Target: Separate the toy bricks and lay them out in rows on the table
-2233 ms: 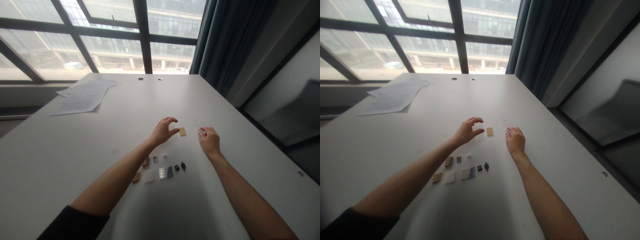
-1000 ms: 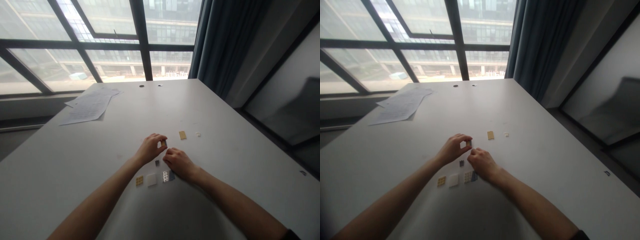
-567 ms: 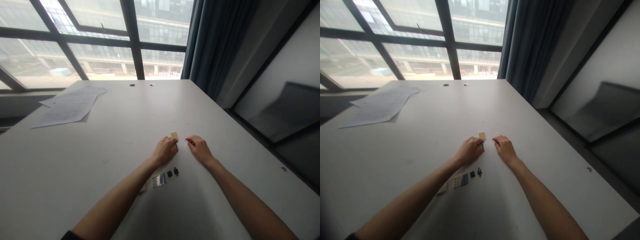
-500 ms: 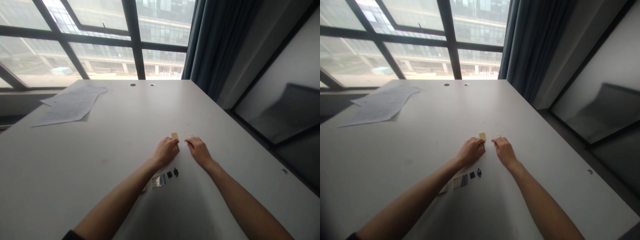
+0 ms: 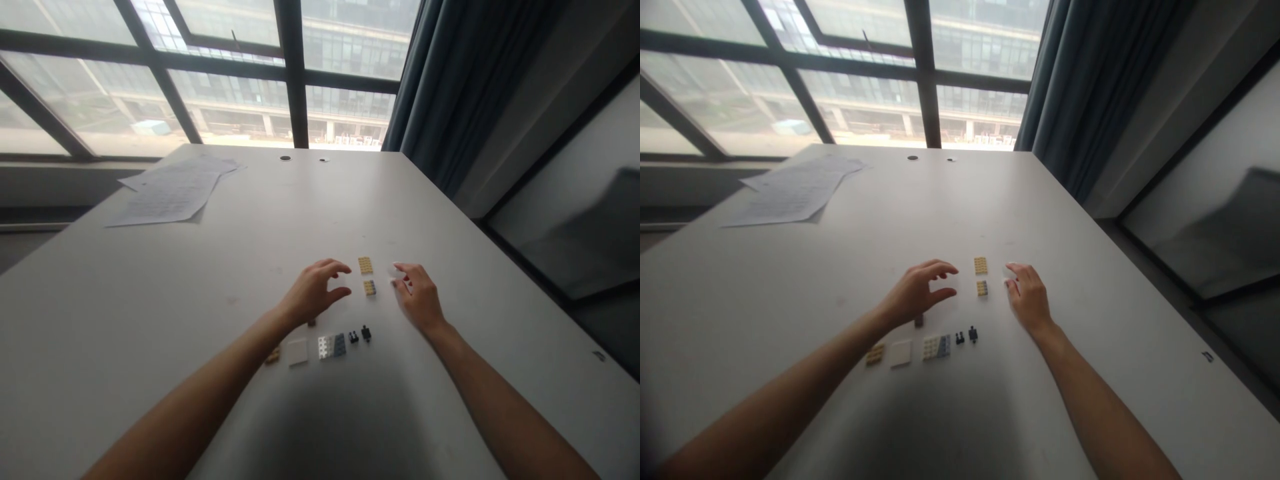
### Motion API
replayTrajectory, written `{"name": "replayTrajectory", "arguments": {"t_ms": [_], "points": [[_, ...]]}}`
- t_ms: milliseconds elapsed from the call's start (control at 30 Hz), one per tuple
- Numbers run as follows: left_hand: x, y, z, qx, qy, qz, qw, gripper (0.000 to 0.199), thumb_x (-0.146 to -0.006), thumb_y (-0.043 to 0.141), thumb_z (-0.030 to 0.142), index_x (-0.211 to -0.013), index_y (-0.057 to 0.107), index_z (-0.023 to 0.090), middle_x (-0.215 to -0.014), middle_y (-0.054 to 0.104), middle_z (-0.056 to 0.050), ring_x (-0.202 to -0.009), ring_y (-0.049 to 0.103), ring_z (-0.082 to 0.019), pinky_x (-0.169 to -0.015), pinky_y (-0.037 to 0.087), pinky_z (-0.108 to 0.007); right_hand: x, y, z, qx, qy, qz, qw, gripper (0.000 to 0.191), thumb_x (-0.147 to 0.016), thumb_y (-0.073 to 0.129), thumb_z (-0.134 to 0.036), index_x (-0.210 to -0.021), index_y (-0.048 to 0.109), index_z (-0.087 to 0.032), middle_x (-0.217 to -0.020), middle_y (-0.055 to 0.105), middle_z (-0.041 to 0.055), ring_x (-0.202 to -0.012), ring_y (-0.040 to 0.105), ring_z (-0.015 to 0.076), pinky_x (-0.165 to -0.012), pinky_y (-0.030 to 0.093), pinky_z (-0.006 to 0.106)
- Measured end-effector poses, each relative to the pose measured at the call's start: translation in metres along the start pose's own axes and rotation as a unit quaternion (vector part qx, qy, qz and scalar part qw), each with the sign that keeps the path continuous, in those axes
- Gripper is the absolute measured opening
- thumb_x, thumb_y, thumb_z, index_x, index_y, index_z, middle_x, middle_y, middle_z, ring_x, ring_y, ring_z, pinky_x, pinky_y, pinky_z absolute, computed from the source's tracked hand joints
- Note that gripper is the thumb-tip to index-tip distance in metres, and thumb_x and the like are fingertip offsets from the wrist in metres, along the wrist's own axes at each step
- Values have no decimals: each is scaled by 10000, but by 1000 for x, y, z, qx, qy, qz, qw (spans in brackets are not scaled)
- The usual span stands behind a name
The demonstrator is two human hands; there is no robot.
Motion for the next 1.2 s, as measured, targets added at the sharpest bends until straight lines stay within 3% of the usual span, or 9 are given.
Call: {"name": "replayTrajectory", "arguments": {"t_ms": [67, 133, 300, 433, 600, 733, 1000, 1067, 1200], "points": [[23, -22, -13, -8, -18, -17, 1000, 273, -804, 639, 353, -1043, 641, 222, -999, 666, -45, -846, 620, -180, -779, 511, -320, 0, -3, -3, -10, 1, 12, 1000, 271, -854, 491, -181, -1103, 597, -193, -1042, 620, 96, -923, 588, 232, -777, 521, 382], [46, -32, -25, -24, -43, -47, 998, 250, -806, 625, 371, -1003, 662, 221, -954, 673, -44, -819, 618, -181, -763, 508, -318, 0, -2, -9, -20, -8, 11, 1000, 238, -862, 481, -185, -1058, 616, -197, -1032, 626, 91, -941, 590, 230, -769, 523, 375], [73, -16, -39, -89, -74, -89, 989, 248, -767, 648, 331, -985, 688, 220, -995, 662, -55, -862, 618, -212, -813, 491, -339, 2, 1, -30, -28, -52, -9, 998, 182, -885, 491, -216, -990, 640, -204, -970, 632, 75, -937, 594, 224, -829, 507, 385], [67, 1, -35, -123, -52, -92, 987, 203, -747, 643, 291, -931, 708, 233, -949, 658, -53, -877, 607, -221, -827, 479, -335, 5, -11, -32, -22, -44, -3, 999, 168, -883, 504, -219, -975, 644, -200, -950, 634, 70, -870, 602, 210, -788, 519, 370], [62, 6, -32, -121, -34, -92, 988, 147, -778, 607, 242, -874, 719, 235, -887, 659, -50, -834, 607, -199, -800, 474, -310, 12, -19, -41, -33, -49, -23, 998, 157, -883, 513, -214, -976, 641, -211, -946, 639, 65, -866, 603, 206, -781, 520, 357], [54, 13, -24, -114, -22, -90, 989, 133, -795, 611, 240, -868, 721, 226, -908, 667, -60, -847, 608, -209, -806, 473, -319, 15, -14, -57, -44, -85, -54, 994, 153, -874, 522, -173, -960, 644, -205, -946, 639, 68, -938, 594, 216, -853, 494, 372], [27, 43, 2, -127, 23, -93, 987, 160, -800, 627, 234, -931, 704, 183, -898, 664, -87, -883, 609, -237, -829, 478, -342, 15, 14, -74, -60, -82, -156, 983, 199, -845, 574, -143, -1019, 646, -209, -968, 650, 61, -939, 594, 217, -871, 492, 378], [28, 33, 2, -113, 4, -70, 991, 241, -808, 632, 269, -1027, 674, 178, -919, 666, -84, -873, 617, -229, -822, 485, -340, 14, 24, -83, -68, -95, -187, 975, 238, -824, 601, -127, -1042, 648, -208, -988, 655, 61, -949, 599, 213, -871, 496, 365], [48, -13, -9, -61, -60, 9, 996, 280, -836, 607, 372, -1041, 653, 188, -926, 668, -57, -787, 628, -180, -759, 507, -304, 10, 45, -96, -74, -107, -259, 957, 269, -783, 659, -111, -1037, 669, -199, -995, 663, 57, -915, 623, 191, -856, 499, 320]]}}
Point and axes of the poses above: each hand's wrist, its own x-axis away from the middle knuckle, its own y-axis out of the palm, z = x × y, the point moved 8 cm from there along -x, towards the middle knuckle
